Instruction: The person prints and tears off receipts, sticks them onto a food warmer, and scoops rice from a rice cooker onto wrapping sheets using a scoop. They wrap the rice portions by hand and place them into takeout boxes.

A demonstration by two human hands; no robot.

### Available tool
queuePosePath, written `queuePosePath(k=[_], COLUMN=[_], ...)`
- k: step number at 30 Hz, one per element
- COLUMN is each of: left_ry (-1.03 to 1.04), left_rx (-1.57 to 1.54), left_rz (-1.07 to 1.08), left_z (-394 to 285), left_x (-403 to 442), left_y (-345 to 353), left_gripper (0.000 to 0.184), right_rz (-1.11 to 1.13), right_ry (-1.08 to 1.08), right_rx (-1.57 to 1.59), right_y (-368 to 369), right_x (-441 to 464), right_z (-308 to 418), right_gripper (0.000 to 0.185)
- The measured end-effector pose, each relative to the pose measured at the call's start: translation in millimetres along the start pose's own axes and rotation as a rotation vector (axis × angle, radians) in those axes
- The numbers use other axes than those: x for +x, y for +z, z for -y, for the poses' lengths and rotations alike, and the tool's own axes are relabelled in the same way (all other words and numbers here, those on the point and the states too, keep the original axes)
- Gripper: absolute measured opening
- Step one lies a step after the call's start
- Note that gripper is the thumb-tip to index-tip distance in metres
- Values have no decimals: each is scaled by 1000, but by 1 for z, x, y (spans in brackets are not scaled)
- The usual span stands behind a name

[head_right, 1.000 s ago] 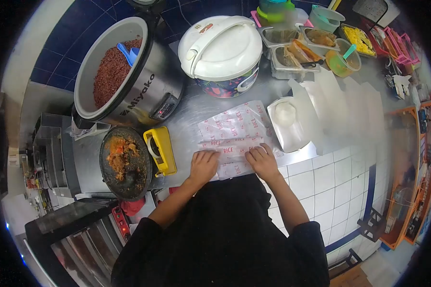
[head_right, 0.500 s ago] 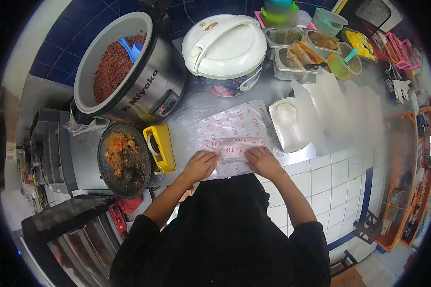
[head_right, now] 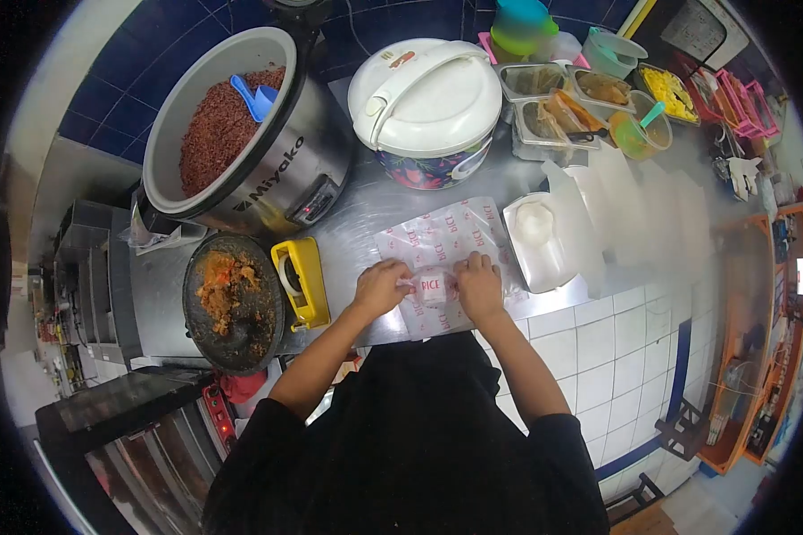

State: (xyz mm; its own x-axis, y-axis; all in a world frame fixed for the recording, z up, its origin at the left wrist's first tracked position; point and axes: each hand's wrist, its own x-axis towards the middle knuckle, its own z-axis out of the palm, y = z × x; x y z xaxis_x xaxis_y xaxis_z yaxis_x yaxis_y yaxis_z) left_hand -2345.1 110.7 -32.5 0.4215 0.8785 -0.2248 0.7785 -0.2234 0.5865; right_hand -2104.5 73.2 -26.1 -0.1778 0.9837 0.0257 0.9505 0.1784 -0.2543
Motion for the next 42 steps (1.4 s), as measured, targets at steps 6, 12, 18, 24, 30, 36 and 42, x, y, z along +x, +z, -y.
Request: queuePosePath(k=[6,12,18,24,30,36,42], left_ry=[235,448,518,247,461,1038,1015], left_rx=[158,259,264,-252,-110,-46,16], left_rz=[-291,-433,-404,-474,-575,-478,-741], left_z=[13,-3,18,-9,-51,-71,-129], left_x=[-27,-41,-24,-10,-30,-35,-31], left_y=[44,16,34,32,-29,-61,-44], left_gripper=[21,34,31,21,24,24,17], right_rz=[-43,-77,98,38,68,15,53], right_ry=[-253,-262,-177,337,824,860,656], right_rx=[-82,-2,109,753,2361,2337,2773], right_y=[18,16,-11,12,-68,-44,-100], right_x=[-36,-43,-34,-23,-19,-55,-62], right_z=[-6,-6,3,11,66,67,53], right_gripper=[39,53,55,32,48,66,68])
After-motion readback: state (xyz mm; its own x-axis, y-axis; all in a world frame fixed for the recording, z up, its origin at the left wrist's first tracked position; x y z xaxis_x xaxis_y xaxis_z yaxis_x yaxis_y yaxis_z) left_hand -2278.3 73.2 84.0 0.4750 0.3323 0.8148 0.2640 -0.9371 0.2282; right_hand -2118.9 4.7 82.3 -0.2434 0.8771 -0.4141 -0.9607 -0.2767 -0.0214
